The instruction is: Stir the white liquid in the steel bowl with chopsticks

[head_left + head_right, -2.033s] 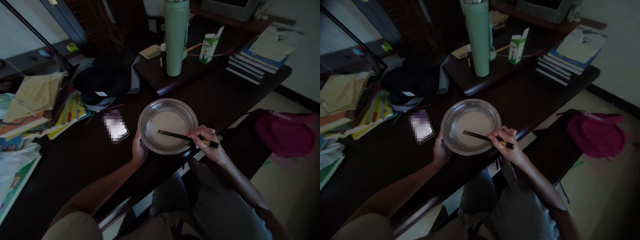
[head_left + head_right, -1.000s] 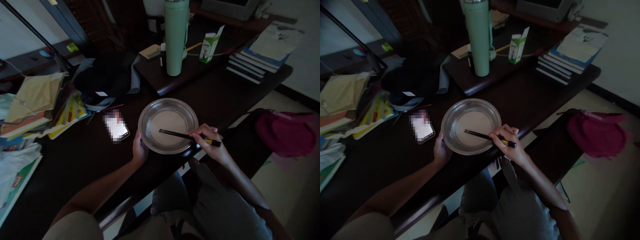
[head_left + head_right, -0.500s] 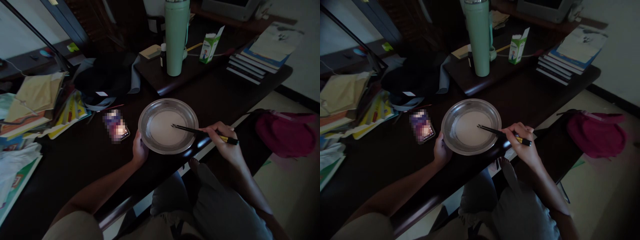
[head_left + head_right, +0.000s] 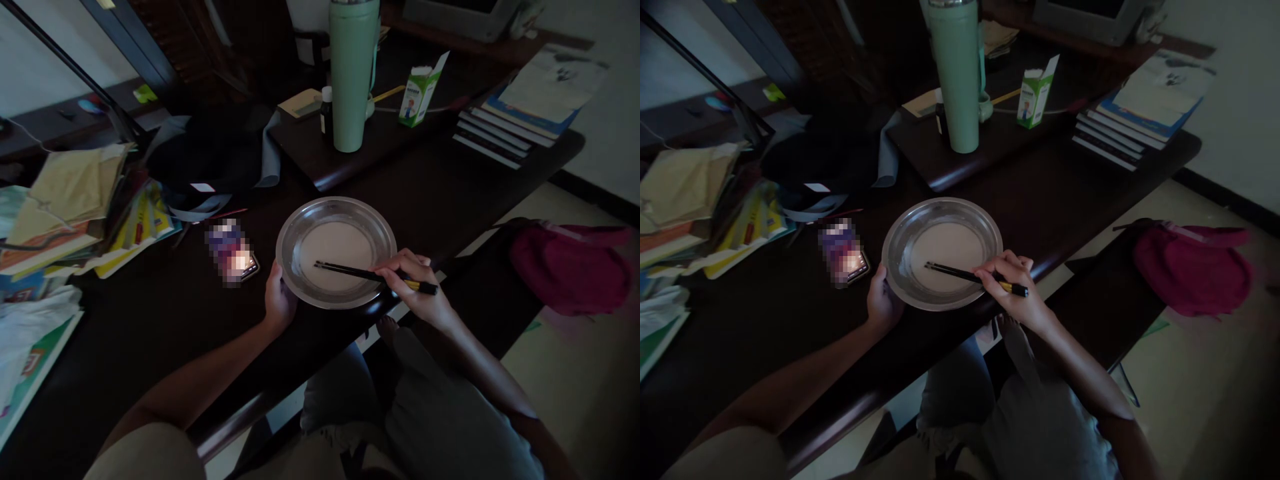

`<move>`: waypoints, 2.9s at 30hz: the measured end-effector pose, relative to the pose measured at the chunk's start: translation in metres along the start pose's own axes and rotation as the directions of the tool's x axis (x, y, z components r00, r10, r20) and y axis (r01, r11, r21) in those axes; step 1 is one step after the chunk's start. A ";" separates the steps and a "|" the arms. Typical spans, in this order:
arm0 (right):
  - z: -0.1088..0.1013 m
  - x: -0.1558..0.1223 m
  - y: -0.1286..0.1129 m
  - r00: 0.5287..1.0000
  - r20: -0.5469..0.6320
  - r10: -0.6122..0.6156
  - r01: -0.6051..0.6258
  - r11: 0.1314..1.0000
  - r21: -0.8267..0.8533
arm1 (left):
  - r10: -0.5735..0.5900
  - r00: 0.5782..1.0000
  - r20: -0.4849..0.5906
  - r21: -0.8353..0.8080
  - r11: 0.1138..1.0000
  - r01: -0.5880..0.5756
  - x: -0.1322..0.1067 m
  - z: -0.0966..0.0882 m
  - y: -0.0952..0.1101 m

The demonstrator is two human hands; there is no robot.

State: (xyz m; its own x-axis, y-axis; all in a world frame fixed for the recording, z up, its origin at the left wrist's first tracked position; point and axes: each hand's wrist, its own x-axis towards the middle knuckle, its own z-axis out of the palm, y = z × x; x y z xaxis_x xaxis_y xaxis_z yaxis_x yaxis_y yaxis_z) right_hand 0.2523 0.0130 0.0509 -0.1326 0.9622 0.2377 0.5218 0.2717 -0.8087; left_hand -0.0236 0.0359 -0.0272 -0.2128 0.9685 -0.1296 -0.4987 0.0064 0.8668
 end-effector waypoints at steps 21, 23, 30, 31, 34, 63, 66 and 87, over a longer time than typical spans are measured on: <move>-0.041 -0.020 -0.013 0.988 -0.117 0.098 -0.111 0.987 -0.118 | 0.016 1.000 0.001 0.024 1.000 -0.016 0.004 -0.004 -0.007; -0.042 -0.021 -0.015 0.991 -0.060 0.119 -0.124 0.989 -0.080 | 0.017 1.000 0.003 0.028 0.999 -0.017 0.005 -0.004 -0.008; -0.017 -0.012 0.003 0.998 0.008 0.056 -0.056 0.998 -0.028 | 0.012 1.000 0.011 0.022 1.000 -0.012 0.006 -0.001 -0.017; -0.012 -0.010 0.006 0.999 0.006 0.054 -0.054 0.998 -0.038 | 0.011 1.000 0.009 0.018 1.000 -0.011 0.005 0.000 -0.018; 0.000 -0.004 0.013 0.999 -0.039 0.038 -0.040 0.998 -0.057 | 0.000 1.000 -0.004 -0.002 1.000 0.000 0.004 0.001 -0.017; -0.016 -0.009 -0.006 0.998 0.026 0.060 -0.061 0.998 0.016 | 0.016 1.000 -0.026 0.041 0.999 -0.015 0.003 0.002 -0.008; -0.002 -0.004 0.001 0.999 0.019 0.044 -0.043 0.999 -0.021 | 0.020 0.999 -0.031 0.039 0.999 -0.019 0.002 0.002 -0.008; -0.041 -0.016 0.003 0.993 -0.081 0.084 -0.089 0.995 -0.050 | 0.004 1.000 -0.006 0.004 1.000 -0.004 0.006 -0.002 -0.017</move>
State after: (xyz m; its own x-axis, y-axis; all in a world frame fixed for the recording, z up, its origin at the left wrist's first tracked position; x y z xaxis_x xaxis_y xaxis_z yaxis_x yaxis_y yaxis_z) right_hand 0.2905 -0.0020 0.0671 -0.0189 0.9772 0.2116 0.5733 0.1840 -0.7984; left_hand -0.0183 0.0415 -0.0435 -0.2198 0.9670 -0.1286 -0.4943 0.0033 0.8693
